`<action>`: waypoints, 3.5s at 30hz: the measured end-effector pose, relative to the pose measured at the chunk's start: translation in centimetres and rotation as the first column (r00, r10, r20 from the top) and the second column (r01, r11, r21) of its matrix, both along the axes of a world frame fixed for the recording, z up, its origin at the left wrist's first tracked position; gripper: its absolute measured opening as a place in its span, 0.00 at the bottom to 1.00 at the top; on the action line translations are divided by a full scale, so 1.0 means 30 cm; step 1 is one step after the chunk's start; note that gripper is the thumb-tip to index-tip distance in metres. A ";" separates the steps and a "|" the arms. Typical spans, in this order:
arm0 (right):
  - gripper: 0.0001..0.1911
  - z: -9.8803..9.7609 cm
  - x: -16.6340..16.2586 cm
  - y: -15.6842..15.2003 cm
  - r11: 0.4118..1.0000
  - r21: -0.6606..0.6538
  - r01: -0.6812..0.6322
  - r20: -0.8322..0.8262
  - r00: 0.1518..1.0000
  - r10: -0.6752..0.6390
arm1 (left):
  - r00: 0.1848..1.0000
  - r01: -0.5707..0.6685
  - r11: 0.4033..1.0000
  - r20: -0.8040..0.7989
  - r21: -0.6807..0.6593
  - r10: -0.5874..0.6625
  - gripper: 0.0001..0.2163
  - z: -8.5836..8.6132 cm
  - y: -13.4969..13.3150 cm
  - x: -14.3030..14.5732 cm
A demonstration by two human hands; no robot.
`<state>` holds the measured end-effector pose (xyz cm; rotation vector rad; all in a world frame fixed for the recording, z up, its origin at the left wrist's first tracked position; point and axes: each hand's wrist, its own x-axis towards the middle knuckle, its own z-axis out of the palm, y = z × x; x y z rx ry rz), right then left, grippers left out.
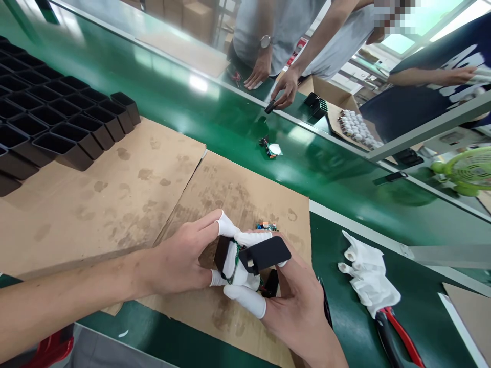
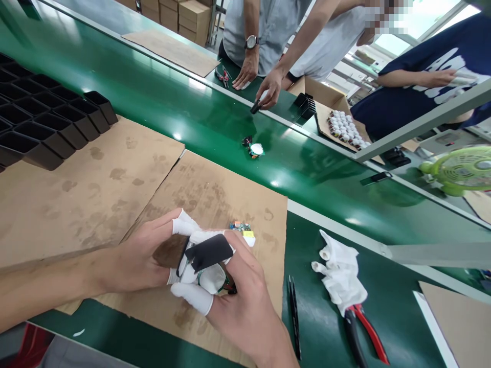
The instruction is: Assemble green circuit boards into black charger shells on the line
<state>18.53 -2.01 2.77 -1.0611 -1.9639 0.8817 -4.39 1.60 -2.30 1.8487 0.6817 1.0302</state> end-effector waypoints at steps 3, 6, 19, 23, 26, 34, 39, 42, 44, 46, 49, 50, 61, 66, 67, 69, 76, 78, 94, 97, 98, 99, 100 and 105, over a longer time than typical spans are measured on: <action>0.29 -0.007 0.006 -0.009 1.000 0.015 0.007 -0.034 0.999 -0.006 | 1.000 0.002 1.000 0.001 0.004 -0.002 0.18 0.006 0.003 0.001; 0.30 -0.007 0.021 -0.024 0.997 0.018 0.075 -0.157 0.985 -0.071 | 1.000 -0.003 1.000 -0.001 -0.021 0.003 0.17 0.014 0.006 0.004; 0.27 0.019 0.025 -0.015 0.996 -0.032 0.084 -0.159 0.983 -0.088 | 1.000 -0.010 1.000 0.018 0.000 0.010 0.18 0.011 0.003 0.006; 0.30 0.013 0.020 -0.011 0.998 -0.015 0.060 -0.138 0.989 -0.061 | 1.000 -0.009 1.000 0.008 -0.017 0.009 0.18 0.005 0.004 0.009; 0.30 0.005 0.021 -0.011 0.999 -0.041 0.020 -0.148 0.989 -0.026 | 1.000 -0.020 1.000 0.004 -0.011 0.020 0.18 0.001 0.003 0.009; 0.27 -0.002 0.019 -0.015 1.000 -0.004 0.027 -0.102 0.994 -0.027 | 0.999 -0.026 1.000 -0.040 -0.008 0.025 0.18 0.002 0.002 0.005; 0.33 -0.010 0.017 -0.012 1.000 0.029 0.012 -0.085 0.996 -0.009 | 0.999 -0.024 1.000 -0.027 0.000 0.024 0.19 -0.001 0.003 0.011; 0.35 -0.016 0.021 -0.015 0.999 0.048 0.013 -0.062 0.998 -0.010 | 0.999 -0.027 1.000 -0.020 -0.003 0.027 0.21 0.003 0.003 0.010; 0.34 -0.018 0.024 -0.016 0.998 0.061 0.020 -0.053 0.998 -0.016 | 0.999 -0.030 1.000 -0.022 -0.007 0.029 0.20 0.006 0.003 0.008; 0.33 -0.015 0.025 -0.015 0.998 0.063 0.022 -0.039 0.999 -0.020 | 0.999 -0.033 0.999 -0.033 -0.008 0.032 0.19 0.007 0.002 0.007; 0.32 -0.009 0.026 -0.012 0.999 0.051 0.012 -0.022 1.000 -0.011 | 0.999 -0.027 1.000 -0.047 -0.007 0.027 0.18 0.007 0.003 0.006; 0.31 -0.007 0.026 -0.012 0.999 0.043 0.010 -0.019 1.000 -0.009 | 0.999 -0.024 1.000 -0.049 -0.007 0.023 0.17 0.006 0.004 0.006; 0.38 -0.024 0.047 -0.025 0.999 0.032 0.022 0.022 1.000 -0.023 | 0.996 -0.019 1.000 -0.087 -0.019 0.017 0.18 0.003 0.004 0.002; 0.30 -0.015 0.043 -0.019 0.999 0.048 0.014 0.040 0.999 -0.016 | 0.996 -0.023 0.999 -0.086 -0.033 0.020 0.17 0.003 0.002 0.004; 0.29 -0.013 0.041 -0.017 0.999 0.046 0.011 0.037 0.999 -0.013 | 0.996 -0.026 0.999 -0.087 -0.032 0.023 0.17 0.002 0.001 0.003; 0.27 -0.009 0.037 -0.014 0.999 0.033 0.010 0.037 0.999 -0.011 | 0.995 -0.034 0.999 -0.091 -0.029 0.031 0.16 0.001 0.000 0.002; 0.26 -0.003 0.026 -0.008 1.000 -0.013 0.007 0.028 1.000 -0.006 | 0.995 -0.020 0.997 -0.103 -0.073 0.013 0.18 0.012 0.002 0.005; 0.25 -0.003 0.025 -0.008 1.000 -0.024 0.005 0.019 1.000 -0.004 | 0.995 -0.015 0.996 -0.096 -0.086 0.007 0.18 0.015 0.003 0.006; 0.34 0.013 0.054 -0.025 0.996 -0.035 0.080 -0.090 0.992 -0.083 | 1.000 -0.021 0.999 0.008 -0.028 0.021 0.18 0.004 0.016 0.009; 0.35 0.022 0.063 -0.026 0.994 -0.024 0.111 -0.079 0.990 -0.113 | 1.000 -0.020 1.000 -0.001 -0.013 0.020 0.18 0.003 0.015 0.008; 0.35 0.023 0.064 -0.026 0.994 -0.022 0.104 -0.061 0.993 -0.105 | 1.000 -0.019 1.000 -0.006 -0.016 0.019 0.17 0.004 0.014 0.007; 0.34 0.023 0.065 -0.026 0.995 -0.022 0.094 -0.046 0.994 -0.095 | 1.000 -0.019 1.000 -0.013 -0.020 0.019 0.17 0.004 0.014 0.007; 0.34 0.022 0.066 -0.025 0.996 -0.029 0.088 -0.035 0.995 -0.089 | 1.000 -0.018 1.000 -0.021 -0.025 0.018 0.16 0.005 0.013 0.007; 0.29 0.023 0.062 -0.026 0.996 -0.058 0.068 -0.041 0.997 -0.071 | 0.999 -0.015 0.999 -0.037 -0.032 0.014 0.14 0.009 0.009 0.008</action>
